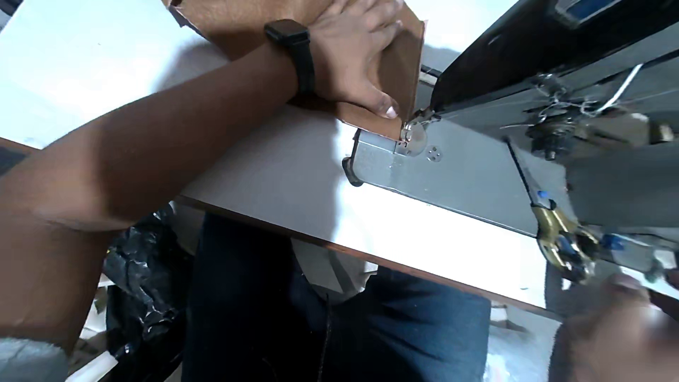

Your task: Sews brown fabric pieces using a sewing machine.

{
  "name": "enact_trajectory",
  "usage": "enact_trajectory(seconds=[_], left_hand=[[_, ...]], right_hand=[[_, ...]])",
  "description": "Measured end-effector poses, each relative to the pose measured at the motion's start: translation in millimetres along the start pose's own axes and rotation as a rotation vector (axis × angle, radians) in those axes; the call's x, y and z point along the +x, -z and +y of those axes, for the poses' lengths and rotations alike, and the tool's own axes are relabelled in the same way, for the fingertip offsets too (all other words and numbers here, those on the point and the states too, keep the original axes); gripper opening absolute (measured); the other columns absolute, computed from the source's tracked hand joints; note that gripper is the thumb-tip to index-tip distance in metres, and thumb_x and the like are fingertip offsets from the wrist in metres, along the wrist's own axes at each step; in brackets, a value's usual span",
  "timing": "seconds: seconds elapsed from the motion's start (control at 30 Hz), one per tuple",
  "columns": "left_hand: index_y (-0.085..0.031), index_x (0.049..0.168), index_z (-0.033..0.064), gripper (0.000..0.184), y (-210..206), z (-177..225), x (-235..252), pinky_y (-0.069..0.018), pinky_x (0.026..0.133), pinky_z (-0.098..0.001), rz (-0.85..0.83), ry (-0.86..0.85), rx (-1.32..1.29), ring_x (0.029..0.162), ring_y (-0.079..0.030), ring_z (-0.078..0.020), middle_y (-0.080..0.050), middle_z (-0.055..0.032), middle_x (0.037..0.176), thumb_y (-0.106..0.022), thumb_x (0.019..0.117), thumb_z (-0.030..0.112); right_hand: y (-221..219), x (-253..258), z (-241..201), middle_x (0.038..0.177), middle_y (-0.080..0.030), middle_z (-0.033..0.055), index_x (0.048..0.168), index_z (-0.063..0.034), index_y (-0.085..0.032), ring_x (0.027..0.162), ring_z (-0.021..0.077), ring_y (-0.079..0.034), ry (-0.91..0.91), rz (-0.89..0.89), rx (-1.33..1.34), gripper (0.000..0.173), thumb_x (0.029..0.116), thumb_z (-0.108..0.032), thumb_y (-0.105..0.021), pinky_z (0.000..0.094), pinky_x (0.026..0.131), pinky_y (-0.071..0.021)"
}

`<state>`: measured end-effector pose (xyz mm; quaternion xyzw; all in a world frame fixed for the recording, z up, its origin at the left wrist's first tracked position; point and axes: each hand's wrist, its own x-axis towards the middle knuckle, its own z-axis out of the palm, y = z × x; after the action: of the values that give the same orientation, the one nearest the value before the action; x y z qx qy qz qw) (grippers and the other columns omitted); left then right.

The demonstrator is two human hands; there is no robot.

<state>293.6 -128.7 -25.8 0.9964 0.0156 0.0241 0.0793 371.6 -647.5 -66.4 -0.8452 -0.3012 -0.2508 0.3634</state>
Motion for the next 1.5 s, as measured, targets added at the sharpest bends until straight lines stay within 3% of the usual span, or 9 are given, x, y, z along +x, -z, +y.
enact_trajectory(seconds=[0.23,0.37,0.47,0.8,0.93,1.1,1.27,1.4,1.5], left_hand=[[-0.038,0.159,0.0180,0.119,1,3,-6,-0.0048,0.123,-0.0703,0.085,-0.076,-0.017,0.159,-0.010,-0.0378,-0.021,-0.0097,0.171,-0.046,0.0702,0.097],[-0.058,0.145,0.0175,0.067,1,13,-3,-0.0239,0.124,-0.0566,0.196,-0.352,-0.162,0.153,-0.029,-0.0338,-0.042,-0.0104,0.161,-0.070,0.0876,0.051],[-0.065,0.139,0.0187,0.046,-11,20,-3,-0.0306,0.123,-0.0472,0.144,-0.460,-0.212,0.149,-0.039,-0.0248,-0.054,-0.0025,0.152,-0.060,0.0949,0.034],[-0.063,0.141,0.0312,0.057,-25,22,-29,-0.0224,0.126,-0.0560,0.176,-0.440,-0.216,0.152,-0.035,-0.0267,-0.053,0.0007,0.154,-0.054,0.0939,0.062],[-0.059,0.144,0.0301,0.062,-21,21,-31,-0.0187,0.127,-0.0551,0.127,-0.433,-0.200,0.154,-0.030,-0.0292,-0.050,-0.0028,0.156,-0.049,0.0953,0.066],[-0.063,0.139,0.0309,0.058,-20,20,-31,-0.0205,0.127,-0.0565,0.145,-0.429,-0.226,0.153,-0.033,-0.0291,-0.052,-0.0030,0.154,-0.052,0.0940,0.065],[-0.068,0.131,0.0352,0.049,-20,18,-42,-0.0218,0.126,-0.0571,0.139,-0.399,-0.224,0.153,-0.033,-0.0285,-0.052,-0.0009,0.155,-0.051,0.0958,0.064],[-0.072,0.125,0.0380,0.035,-18,16,-66,-0.0306,0.123,-0.0526,0.224,-0.355,-0.231,0.146,-0.044,-0.0243,-0.061,0.0009,0.144,-0.053,0.1007,0.054],[-0.078,0.109,0.0341,0.027,-18,16,-87,-0.0448,0.108,-0.0429,0.346,-0.348,-0.227,0.121,-0.057,-0.0168,-0.069,0.0070,0.114,-0.054,0.1034,0.044]], right_hand=[[28,24,-50,0.120,-0.062,0.0220,0.125,-0.0016,-0.065,0.104,0.0254,-0.064,-0.131,-0.513,-0.205,0.043,0.1021,-0.037,-0.061,0.0389,0.079,-0.0579],[32,45,-34,0.115,-0.066,0.0191,0.126,-0.0024,-0.066,0.100,0.0216,-0.067,-0.148,-0.639,-0.210,0.044,0.1006,-0.038,-0.065,0.0367,0.078,-0.0597],[35,60,-35,0.111,-0.070,0.0169,0.135,-0.0007,-0.060,0.094,0.0197,-0.069,-0.198,-0.757,-0.210,0.048,0.1013,-0.035,-0.065,0.0377,0.080,-0.0604],[35,99,-50,0.131,-0.058,0.0272,0.104,-0.0029,-0.073,0.114,0.0370,-0.063,-0.024,-1.101,-0.413,0.037,0.0884,-0.036,-0.077,0.0503,0.086,-0.0589],[38,89,-82,0.130,-0.060,0.0306,0.104,-0.0003,-0.074,0.121,0.0432,-0.059,-0.165,-1.069,-0.440,0.033,0.0892,-0.030,-0.073,0.0562,0.098,-0.0506],[50,81,-84,0.130,-0.059,0.0294,0.108,0.0040,-0.070,0.101,0.0355,-0.069,-0.247,-1.091,-0.325,0.036,0.0895,-0.026,-0.075,0.0496,0.081,-0.0609],[60,100,-121,0.117,-0.066,0.0302,0.116,0.0137,-0.064,0.101,0.0328,-0.068,-0.439,-1.159,-0.285,0.037,0.0954,-0.017,-0.063,0.0483,0.088,-0.0558],[58,75,-99,0.108,-0.066,0.0107,0.101,0.0042,-0.066,0.094,0.0147,-0.065,-0.390,-1.085,0.311,0.016,0.0940,-0.009,-0.061,0.0334,0.081,-0.0582],[22,19,-119,0.104,-0.072,0.0035,0.110,-0.0113,-0.073,0.078,0.0136,-0.067,-0.511,-1.040,0.778,0.026,0.1031,-0.032,-0.060,0.0318,0.062,-0.0579]])
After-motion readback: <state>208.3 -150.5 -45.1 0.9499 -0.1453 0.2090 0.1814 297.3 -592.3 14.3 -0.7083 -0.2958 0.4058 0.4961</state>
